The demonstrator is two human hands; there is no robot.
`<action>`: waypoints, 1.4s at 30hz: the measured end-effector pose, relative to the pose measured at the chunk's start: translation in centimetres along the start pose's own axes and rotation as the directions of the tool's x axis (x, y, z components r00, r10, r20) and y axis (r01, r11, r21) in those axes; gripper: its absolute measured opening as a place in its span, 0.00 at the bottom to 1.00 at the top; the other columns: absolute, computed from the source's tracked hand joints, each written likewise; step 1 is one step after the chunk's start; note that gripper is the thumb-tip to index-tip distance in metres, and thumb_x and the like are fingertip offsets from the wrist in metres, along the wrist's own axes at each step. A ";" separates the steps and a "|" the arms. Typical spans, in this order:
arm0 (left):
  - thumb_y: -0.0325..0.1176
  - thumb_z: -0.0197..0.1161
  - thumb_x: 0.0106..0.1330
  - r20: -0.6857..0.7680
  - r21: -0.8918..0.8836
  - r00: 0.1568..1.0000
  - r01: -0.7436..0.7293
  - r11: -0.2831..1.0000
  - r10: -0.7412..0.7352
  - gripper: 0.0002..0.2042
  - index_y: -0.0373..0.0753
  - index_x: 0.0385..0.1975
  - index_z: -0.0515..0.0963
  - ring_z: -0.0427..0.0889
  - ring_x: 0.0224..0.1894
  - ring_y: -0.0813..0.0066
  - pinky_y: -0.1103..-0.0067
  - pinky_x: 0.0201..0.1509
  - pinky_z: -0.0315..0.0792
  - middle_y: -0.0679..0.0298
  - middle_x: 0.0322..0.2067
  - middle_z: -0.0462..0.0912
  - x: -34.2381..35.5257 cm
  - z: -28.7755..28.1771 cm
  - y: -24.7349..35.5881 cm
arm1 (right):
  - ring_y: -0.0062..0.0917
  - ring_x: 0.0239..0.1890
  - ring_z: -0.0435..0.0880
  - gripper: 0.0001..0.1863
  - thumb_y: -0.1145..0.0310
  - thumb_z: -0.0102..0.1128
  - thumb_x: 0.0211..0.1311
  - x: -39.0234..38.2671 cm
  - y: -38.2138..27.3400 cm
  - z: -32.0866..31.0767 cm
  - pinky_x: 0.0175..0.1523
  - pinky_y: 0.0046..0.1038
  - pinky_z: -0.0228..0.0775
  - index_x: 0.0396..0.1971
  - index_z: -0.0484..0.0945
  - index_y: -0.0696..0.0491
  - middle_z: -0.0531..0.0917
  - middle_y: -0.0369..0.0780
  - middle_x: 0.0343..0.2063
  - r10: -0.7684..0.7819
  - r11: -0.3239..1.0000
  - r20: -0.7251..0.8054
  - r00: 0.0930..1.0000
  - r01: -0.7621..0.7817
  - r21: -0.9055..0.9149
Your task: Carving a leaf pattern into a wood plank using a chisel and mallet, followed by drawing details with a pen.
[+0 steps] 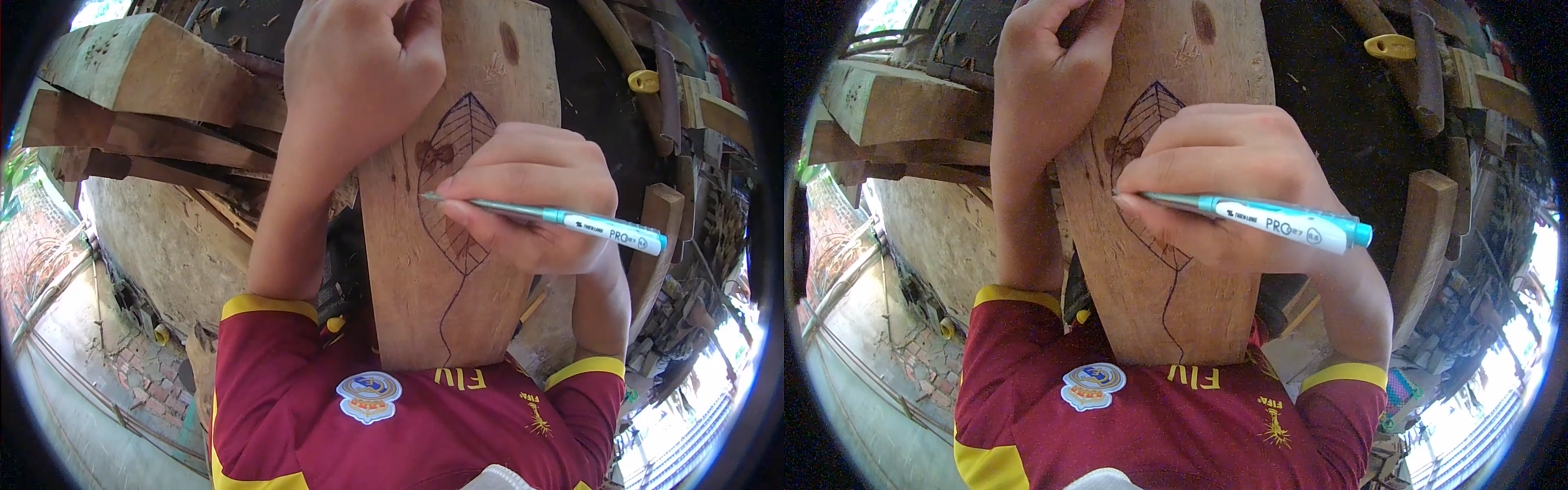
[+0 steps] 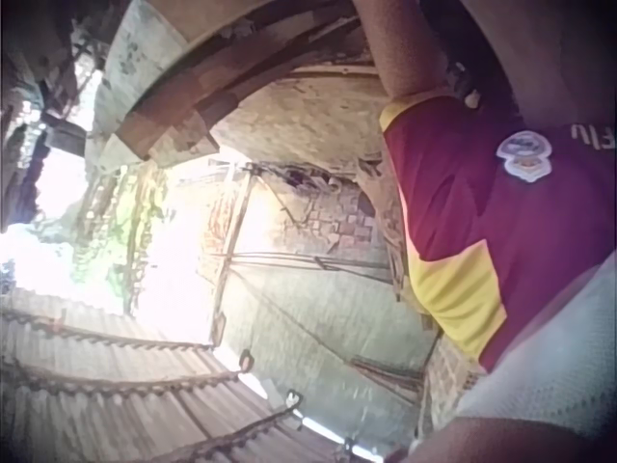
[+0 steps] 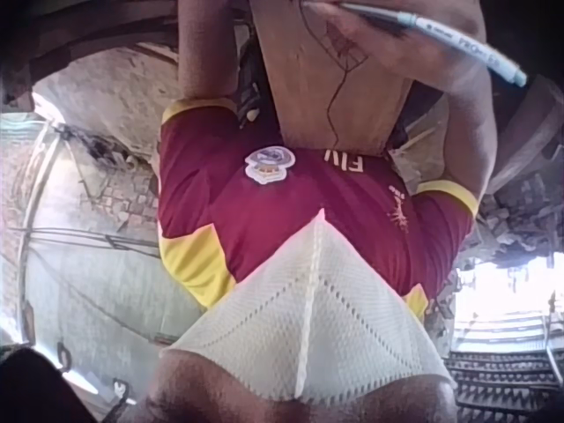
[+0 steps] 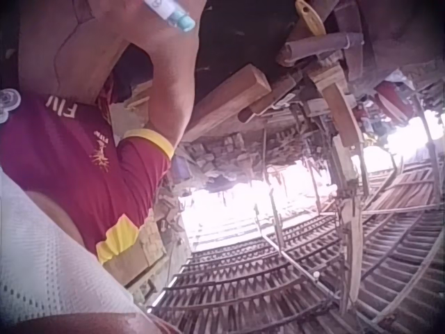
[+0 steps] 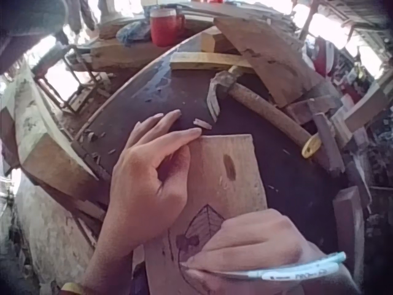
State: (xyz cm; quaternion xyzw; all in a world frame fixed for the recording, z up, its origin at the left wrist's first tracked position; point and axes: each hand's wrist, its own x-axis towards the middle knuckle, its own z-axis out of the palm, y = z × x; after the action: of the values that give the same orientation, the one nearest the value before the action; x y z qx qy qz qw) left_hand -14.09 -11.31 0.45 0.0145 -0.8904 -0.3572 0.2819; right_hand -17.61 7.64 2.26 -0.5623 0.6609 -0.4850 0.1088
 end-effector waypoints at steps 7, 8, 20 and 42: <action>0.26 0.57 0.67 0.006 0.046 1.000 -0.010 0.999 0.010 0.14 0.33 0.48 0.84 0.73 0.65 0.44 0.65 0.70 0.65 0.40 0.58 0.79 -0.1 0.7 -2.0 | 0.29 0.21 0.82 0.09 0.75 0.76 0.47 0.1 0.5 0.5 0.25 0.27 0.69 0.31 0.87 0.57 0.86 0.41 0.23 -0.020 1.000 0.016 1.000 0.020 0.001; 0.26 0.57 0.67 0.005 0.032 1.000 -0.009 0.999 0.009 0.14 0.33 0.48 0.84 0.73 0.65 0.44 0.65 0.70 0.65 0.40 0.58 0.79 -0.1 0.5 -1.7 | 0.29 0.21 0.82 0.09 0.75 0.76 0.46 0.1 0.5 0.5 0.25 0.27 0.68 0.31 0.87 0.57 0.86 0.41 0.23 -0.021 1.000 0.016 1.000 0.021 0.002; 0.26 0.57 0.66 0.002 -0.001 1.000 0.002 1.000 -0.002 0.14 0.33 0.48 0.84 0.73 0.66 0.45 0.66 0.70 0.65 0.41 0.58 0.79 -0.3 0.0 -1.0 | 0.29 0.20 0.81 0.10 0.76 0.76 0.45 0.3 0.8 0.6 0.24 0.27 0.67 0.30 0.87 0.57 0.85 0.40 0.23 -0.037 0.998 0.061 0.997 0.034 0.050; 0.26 0.58 0.66 0.009 -0.050 0.999 0.041 0.998 -0.041 0.14 0.34 0.48 0.84 0.73 0.65 0.45 0.66 0.70 0.65 0.40 0.58 0.79 -0.3 -0.3 -0.6 | 0.26 0.19 0.76 0.09 0.75 0.76 0.44 0.1 0.9 0.4 0.25 0.27 0.63 0.28 0.88 0.55 0.86 0.38 0.23 -0.032 0.994 0.117 0.993 0.019 0.112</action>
State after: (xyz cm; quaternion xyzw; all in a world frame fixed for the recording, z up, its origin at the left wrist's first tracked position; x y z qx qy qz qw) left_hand -13.74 -11.88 0.12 0.0242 -0.8818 -0.3853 0.2711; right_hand -17.94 7.19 1.39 -0.5917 0.6181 -0.4880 0.1726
